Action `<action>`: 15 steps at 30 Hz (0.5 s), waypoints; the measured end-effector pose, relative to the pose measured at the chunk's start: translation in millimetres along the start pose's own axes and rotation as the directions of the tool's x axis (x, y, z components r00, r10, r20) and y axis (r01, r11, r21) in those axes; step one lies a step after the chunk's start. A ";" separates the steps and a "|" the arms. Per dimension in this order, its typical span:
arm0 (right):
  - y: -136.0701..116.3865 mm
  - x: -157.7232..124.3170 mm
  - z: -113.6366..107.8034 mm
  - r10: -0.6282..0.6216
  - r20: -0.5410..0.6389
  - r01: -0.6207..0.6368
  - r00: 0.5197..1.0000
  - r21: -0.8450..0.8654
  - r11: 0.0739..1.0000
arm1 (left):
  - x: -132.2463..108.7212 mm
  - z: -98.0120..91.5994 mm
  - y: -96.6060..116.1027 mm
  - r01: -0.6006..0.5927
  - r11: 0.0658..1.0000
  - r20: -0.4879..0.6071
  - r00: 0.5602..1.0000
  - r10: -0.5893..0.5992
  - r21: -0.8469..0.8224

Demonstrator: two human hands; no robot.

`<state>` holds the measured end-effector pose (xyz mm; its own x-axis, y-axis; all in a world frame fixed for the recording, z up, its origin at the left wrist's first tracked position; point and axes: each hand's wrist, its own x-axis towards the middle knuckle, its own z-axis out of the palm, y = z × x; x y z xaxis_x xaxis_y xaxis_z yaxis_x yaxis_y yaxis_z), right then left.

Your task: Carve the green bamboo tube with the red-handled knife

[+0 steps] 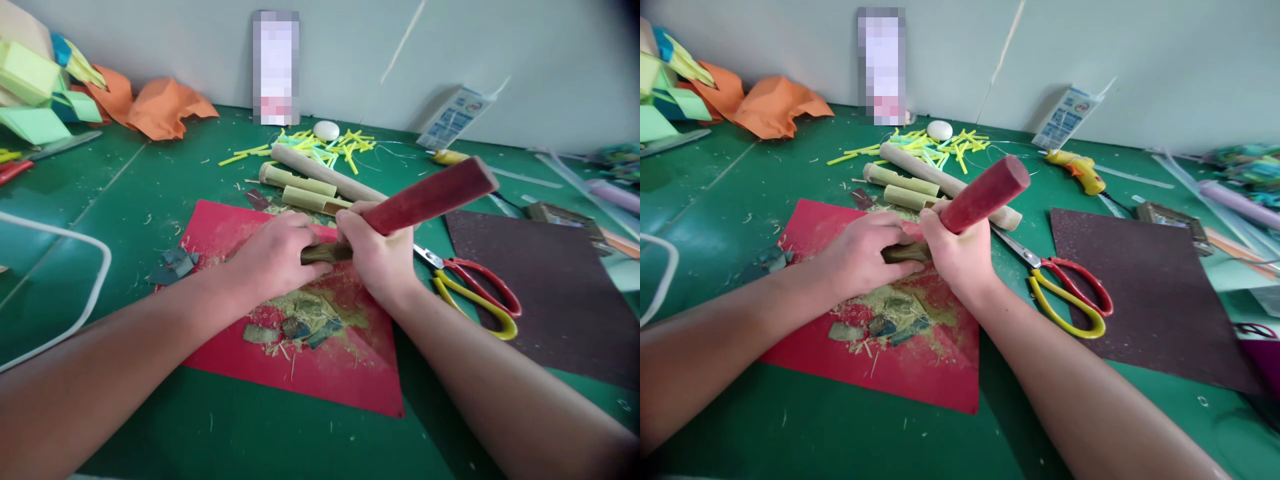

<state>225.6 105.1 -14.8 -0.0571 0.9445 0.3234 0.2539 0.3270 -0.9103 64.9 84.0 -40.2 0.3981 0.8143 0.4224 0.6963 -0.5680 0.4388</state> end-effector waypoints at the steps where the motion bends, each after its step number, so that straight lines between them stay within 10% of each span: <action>1: 0.4 0.9 0.4 0.001 -0.003 -0.001 1.000 -0.002 1.000 | -0.7 0.1 0.3 0.001 1.000 -0.007 1.000 -0.001 -0.003; 15: -1.0 0.8 -0.5 0.005 0.067 -0.004 0.998 -0.014 1.000 | 0.1 -1.0 1.7 -0.012 1.000 0.004 1.000 0.012 -0.005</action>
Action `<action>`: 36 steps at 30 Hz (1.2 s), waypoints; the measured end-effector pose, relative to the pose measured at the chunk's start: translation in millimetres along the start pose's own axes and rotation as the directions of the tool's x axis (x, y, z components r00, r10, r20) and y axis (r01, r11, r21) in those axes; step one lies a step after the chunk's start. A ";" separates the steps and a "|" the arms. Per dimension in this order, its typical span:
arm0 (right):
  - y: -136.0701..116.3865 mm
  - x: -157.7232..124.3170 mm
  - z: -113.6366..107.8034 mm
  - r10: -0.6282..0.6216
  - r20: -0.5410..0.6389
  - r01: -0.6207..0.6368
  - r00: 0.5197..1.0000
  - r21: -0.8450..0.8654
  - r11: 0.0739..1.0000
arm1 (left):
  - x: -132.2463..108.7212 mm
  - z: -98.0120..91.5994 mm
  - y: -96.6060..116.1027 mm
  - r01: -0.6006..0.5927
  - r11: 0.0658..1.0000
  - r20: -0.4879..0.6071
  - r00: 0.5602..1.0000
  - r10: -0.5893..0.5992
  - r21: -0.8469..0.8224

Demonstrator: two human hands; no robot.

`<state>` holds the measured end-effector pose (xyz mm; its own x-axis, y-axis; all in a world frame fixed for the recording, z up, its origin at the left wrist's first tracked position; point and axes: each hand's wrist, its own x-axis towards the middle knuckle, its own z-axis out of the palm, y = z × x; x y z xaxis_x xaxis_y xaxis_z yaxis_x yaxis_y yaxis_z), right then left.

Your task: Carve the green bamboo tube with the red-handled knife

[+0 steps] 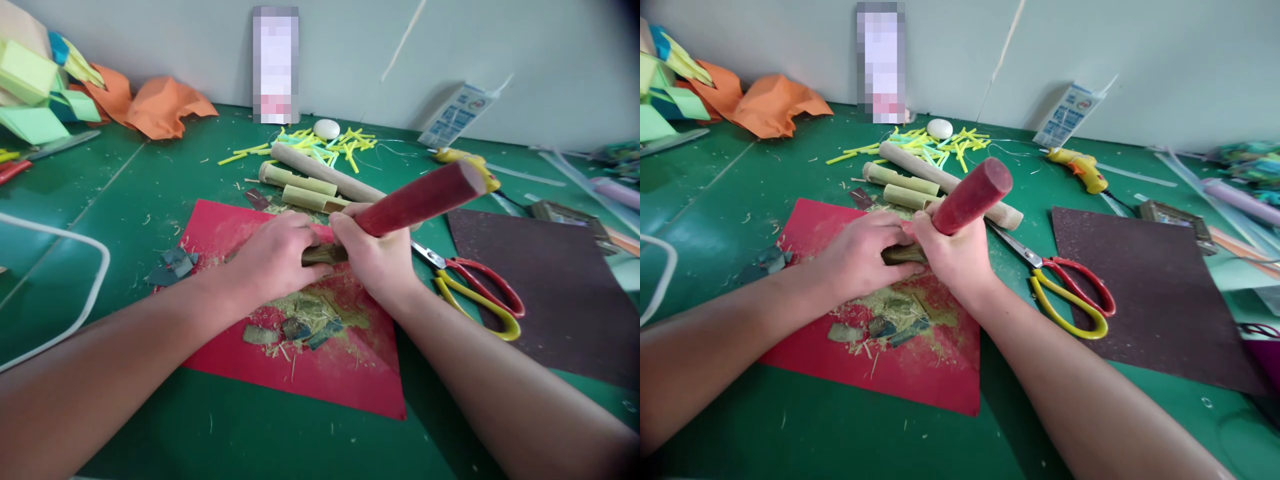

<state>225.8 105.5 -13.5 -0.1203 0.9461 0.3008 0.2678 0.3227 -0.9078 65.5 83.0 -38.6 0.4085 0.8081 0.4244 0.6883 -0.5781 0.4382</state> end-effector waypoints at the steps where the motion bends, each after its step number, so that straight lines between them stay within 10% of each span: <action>1: -0.1 -0.6 -0.6 0.004 0.031 -0.004 1.000 -0.007 1.000 | 0.6 0.0 -0.2 0.006 1.000 -0.003 1.000 -0.006 -0.003; 28: 4.5 -0.7 -2.0 -0.049 -0.058 0.048 0.997 -0.018 0.999 | -1.7 -0.6 4.0 0.016 0.999 0.016 1.000 -0.017 0.038; 36: 1.1 -0.1 -10.2 0.022 0.101 -0.019 0.995 -0.023 1.000 | -0.8 -0.6 3.6 0.034 0.999 0.022 0.999 -0.035 0.005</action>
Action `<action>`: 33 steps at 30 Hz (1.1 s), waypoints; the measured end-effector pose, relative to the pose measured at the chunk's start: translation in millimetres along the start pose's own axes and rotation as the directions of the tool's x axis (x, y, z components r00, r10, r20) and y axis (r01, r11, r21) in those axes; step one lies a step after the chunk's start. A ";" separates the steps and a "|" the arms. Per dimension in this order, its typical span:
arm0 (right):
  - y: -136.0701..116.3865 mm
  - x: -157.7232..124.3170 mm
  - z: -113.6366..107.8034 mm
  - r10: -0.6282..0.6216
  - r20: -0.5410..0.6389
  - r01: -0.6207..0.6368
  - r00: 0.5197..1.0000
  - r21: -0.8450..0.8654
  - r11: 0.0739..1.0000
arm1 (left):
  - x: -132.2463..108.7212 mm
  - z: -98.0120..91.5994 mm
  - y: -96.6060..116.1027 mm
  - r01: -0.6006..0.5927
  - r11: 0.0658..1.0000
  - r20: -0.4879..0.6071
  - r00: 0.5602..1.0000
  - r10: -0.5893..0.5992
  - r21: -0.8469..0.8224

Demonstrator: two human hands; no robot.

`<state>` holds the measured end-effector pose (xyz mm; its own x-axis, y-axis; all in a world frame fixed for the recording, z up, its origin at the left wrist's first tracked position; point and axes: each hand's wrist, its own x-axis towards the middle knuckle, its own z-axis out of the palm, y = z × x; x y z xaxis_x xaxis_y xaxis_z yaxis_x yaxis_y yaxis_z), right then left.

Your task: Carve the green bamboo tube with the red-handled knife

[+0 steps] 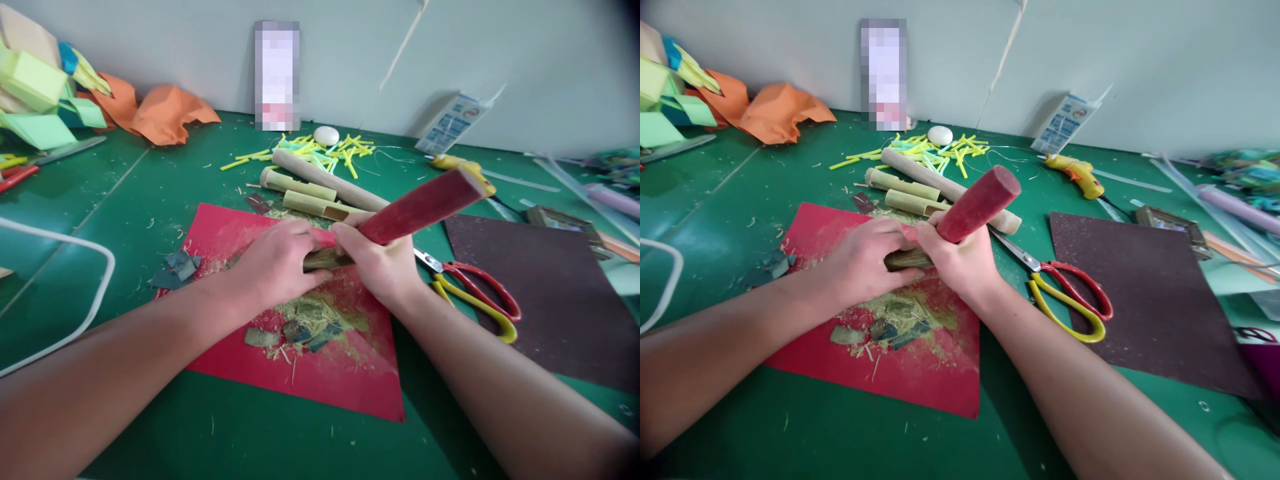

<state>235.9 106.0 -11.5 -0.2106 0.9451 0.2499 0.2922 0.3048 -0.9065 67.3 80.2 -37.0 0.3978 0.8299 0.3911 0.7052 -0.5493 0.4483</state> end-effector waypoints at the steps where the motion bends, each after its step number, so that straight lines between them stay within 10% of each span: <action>1: -0.1 -0.2 -0.2 -0.006 0.009 0.006 1.000 -0.011 1.000 | 0.1 -0.2 0.1 0.001 1.000 -0.001 1.000 -0.001 0.004; 33: 1.6 -0.6 2.4 0.007 -0.033 -0.007 0.999 0.024 1.000 | -2.5 0.0 6.8 -0.014 0.999 -0.008 1.000 0.015 0.049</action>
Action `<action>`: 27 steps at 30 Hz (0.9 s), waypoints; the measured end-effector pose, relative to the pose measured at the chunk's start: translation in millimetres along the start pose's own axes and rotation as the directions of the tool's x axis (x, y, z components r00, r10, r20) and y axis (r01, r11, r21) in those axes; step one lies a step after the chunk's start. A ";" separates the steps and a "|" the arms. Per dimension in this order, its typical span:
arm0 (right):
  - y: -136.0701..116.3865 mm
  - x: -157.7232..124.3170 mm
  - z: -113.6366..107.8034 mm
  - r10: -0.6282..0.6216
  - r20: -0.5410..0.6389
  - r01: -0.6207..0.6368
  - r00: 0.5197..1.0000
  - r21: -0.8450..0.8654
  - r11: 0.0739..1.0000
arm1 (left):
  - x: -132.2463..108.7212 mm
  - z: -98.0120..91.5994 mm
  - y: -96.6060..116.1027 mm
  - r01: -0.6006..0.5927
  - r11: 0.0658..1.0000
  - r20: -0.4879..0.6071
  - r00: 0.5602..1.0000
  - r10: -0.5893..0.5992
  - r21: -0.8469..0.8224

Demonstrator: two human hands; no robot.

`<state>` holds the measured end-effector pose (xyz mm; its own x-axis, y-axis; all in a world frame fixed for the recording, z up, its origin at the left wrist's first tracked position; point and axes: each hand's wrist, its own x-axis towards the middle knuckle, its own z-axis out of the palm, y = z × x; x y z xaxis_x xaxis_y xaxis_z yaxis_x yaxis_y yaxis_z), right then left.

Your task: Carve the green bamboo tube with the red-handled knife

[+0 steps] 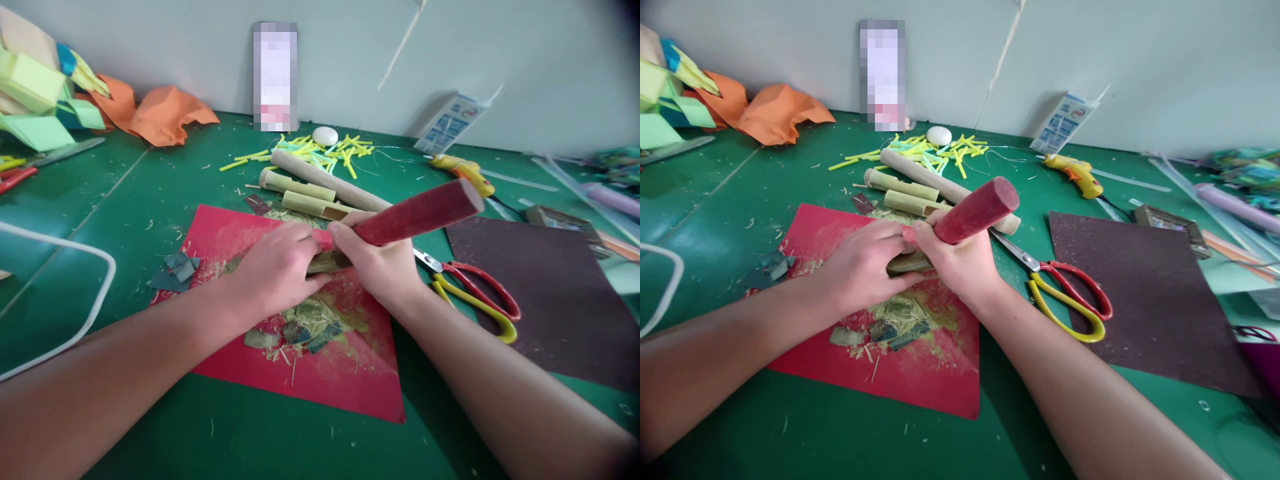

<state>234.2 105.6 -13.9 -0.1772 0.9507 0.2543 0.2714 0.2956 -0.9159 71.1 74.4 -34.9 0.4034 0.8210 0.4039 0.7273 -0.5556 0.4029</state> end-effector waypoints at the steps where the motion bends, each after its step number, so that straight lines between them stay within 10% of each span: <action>1: -0.1 0.4 0.0 -0.008 0.008 0.008 1.000 -0.008 1.000 | 0.0 0.0 -0.5 -0.001 1.000 -0.003 1.000 0.001 0.000; 27: 3.0 -0.3 3.5 -0.058 -0.032 0.057 0.998 -0.020 0.998 | 3.0 -0.2 -8.4 -0.029 1.000 -0.006 1.000 0.029 0.010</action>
<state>231.8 105.9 -17.9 -0.1626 0.9346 0.3163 0.2794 0.3510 -0.8937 66.1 81.5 -36.8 0.4208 0.8037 0.4206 0.7207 -0.5778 0.3830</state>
